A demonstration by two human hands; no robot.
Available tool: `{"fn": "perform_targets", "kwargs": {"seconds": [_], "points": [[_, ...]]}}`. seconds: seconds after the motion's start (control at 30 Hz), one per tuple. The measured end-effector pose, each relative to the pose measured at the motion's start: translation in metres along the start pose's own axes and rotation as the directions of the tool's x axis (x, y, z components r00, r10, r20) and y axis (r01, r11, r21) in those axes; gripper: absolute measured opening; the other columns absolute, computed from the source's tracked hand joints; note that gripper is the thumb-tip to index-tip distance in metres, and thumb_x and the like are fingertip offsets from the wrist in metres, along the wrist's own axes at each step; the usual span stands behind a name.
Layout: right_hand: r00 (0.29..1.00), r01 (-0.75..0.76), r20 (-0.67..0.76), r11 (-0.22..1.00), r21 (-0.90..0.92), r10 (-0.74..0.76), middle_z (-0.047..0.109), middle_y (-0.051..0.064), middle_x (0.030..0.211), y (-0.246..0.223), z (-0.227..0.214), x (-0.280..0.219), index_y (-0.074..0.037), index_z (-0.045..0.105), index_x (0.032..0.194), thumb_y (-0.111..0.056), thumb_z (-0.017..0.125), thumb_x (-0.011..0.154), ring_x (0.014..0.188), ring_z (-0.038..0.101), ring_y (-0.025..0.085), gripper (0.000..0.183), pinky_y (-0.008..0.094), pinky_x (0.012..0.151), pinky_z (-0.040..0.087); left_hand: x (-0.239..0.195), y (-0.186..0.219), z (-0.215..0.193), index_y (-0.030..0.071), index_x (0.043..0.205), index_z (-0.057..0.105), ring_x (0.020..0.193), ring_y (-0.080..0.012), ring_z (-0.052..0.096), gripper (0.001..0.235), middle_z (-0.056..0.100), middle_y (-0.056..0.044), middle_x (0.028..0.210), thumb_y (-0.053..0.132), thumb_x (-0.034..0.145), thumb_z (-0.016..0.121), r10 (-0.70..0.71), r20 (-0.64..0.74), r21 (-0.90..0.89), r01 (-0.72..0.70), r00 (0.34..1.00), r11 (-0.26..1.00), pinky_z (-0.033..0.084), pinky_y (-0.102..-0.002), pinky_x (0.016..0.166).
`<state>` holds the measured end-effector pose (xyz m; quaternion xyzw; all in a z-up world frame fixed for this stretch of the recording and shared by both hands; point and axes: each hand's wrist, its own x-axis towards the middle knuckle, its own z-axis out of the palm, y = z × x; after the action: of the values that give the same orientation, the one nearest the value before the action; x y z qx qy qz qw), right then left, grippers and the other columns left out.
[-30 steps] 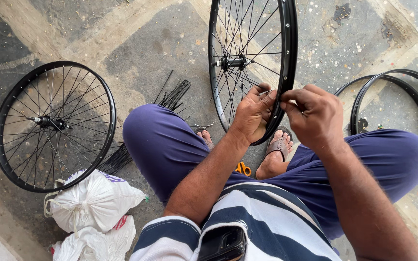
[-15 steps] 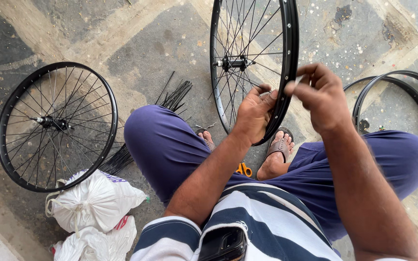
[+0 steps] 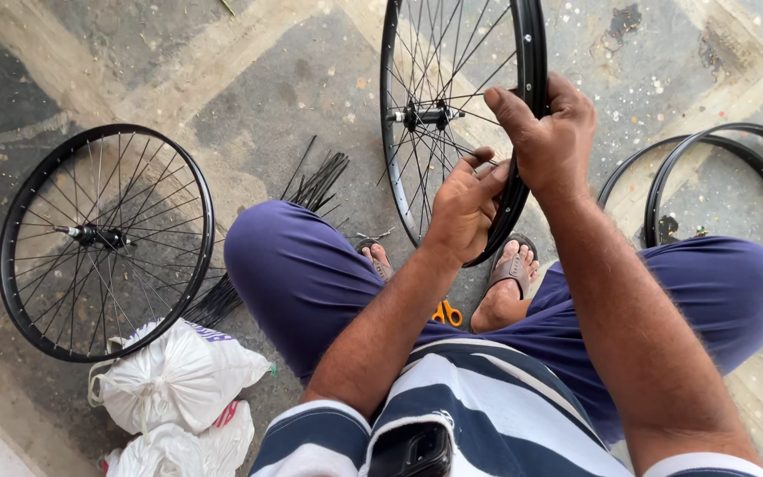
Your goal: The person sits on the ground and installs a black rim strip into a bicycle wheel rim. They then pick up a bundle of spokes and begin inserting them into the hub of the wheel.
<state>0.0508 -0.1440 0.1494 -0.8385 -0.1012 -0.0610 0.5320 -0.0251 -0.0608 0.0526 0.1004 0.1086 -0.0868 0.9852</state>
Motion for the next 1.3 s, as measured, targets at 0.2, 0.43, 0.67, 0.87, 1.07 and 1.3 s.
{"fn": "perform_targets", "kwargs": {"seconds": [0.2, 0.43, 0.67, 0.87, 1.07, 1.3], "points": [[1.0, 0.007, 0.005, 1.0, -0.004, -0.007, 0.059, -0.003, 0.071, -0.001, 0.003, 0.0, -0.004, 0.068, 0.087, -0.038, 0.086, 0.096, 0.066, 0.053, 0.006, 0.039, 0.026, 0.058, 0.041, 0.003, -0.003, -0.006, 0.004, 0.137, 0.035, 0.075, -0.0087, 0.066, 0.054, 0.07, -0.01, 0.099, 0.01, 0.1, 0.073, 0.047, 0.048, -0.013, -0.047, 0.998, 0.999, 0.052, -0.016, 0.058], [1.0, 0.023, 0.017, 0.999, -0.026, -0.022, 0.062, -0.002, 0.071, 0.001, 0.002, 0.001, -0.004, 0.071, 0.089, -0.04, 0.086, 0.095, 0.065, 0.057, 0.006, 0.039, 0.027, 0.057, 0.043, 0.0, -0.002, -0.006, 0.005, 0.139, 0.034, 0.083, -0.0137, 0.07, 0.057, 0.066, -0.012, 0.106, 0.011, 0.098, 0.073, 0.043, 0.047, -0.003, -0.043, 0.998, 0.999, 0.057, -0.021, 0.065], [1.0, 0.019, 0.016, 0.999, -0.042, -0.018, 0.062, -0.002, 0.07, 0.003, 0.001, 0.001, -0.005, 0.071, 0.087, -0.042, 0.086, 0.094, 0.064, 0.056, 0.006, 0.041, 0.027, 0.057, 0.043, 0.005, -0.004, -0.001, 0.004, 0.133, 0.044, 0.072, -0.0094, 0.062, 0.044, 0.066, -0.009, 0.093, 0.021, 0.104, 0.073, 0.091, -0.029, 0.249, -0.081, 0.995, 0.965, 0.046, -0.018, 0.055], [0.997, -0.038, 0.072, 0.999, 0.022, 0.036, 0.058, -0.002, 0.068, 0.009, -0.008, 0.006, -0.006, 0.067, 0.084, -0.043, 0.086, 0.094, 0.062, 0.053, 0.008, 0.043, 0.027, 0.055, 0.041, -0.003, 0.038, 0.008, 0.013, 0.099, 0.068, 0.099, -0.0124, 0.062, 0.018, 0.071, -0.003, 0.099, 0.031, 0.1, 0.069, 0.542, 0.588, 0.808, -0.462, 0.601, -0.365, 0.046, -0.035, 0.096], [0.989, 0.024, 0.144, 1.0, 0.006, -0.024, 0.06, -0.002, 0.072, 0.016, -0.014, 0.007, -0.007, 0.069, 0.091, -0.04, 0.084, 0.095, 0.066, 0.057, 0.007, 0.037, 0.026, 0.058, 0.045, 0.025, 0.043, -0.005, 0.003, 0.124, 0.068, 0.091, -0.0154, 0.051, 0.035, 0.063, -0.004, 0.1, 0.026, 0.099, 0.076, -0.032, 0.515, 0.717, -0.41, 0.856, 0.564, 0.042, -0.031, 0.086], [0.984, -0.036, 0.178, 0.999, 0.016, 0.033, 0.061, -0.002, 0.077, 0.015, -0.019, 0.011, -0.005, 0.069, 0.095, -0.039, 0.084, 0.092, 0.072, 0.057, 0.007, 0.037, 0.026, 0.062, 0.046, 0.027, 0.038, -0.006, 0.011, 0.117, 0.068, 0.103, -0.0194, 0.056, 0.022, 0.065, -0.003, 0.1, 0.028, 0.101, 0.069, 0.057, 0.546, 0.835, -0.548, 0.836, 0.037, 0.044, -0.035, 0.096]]}}
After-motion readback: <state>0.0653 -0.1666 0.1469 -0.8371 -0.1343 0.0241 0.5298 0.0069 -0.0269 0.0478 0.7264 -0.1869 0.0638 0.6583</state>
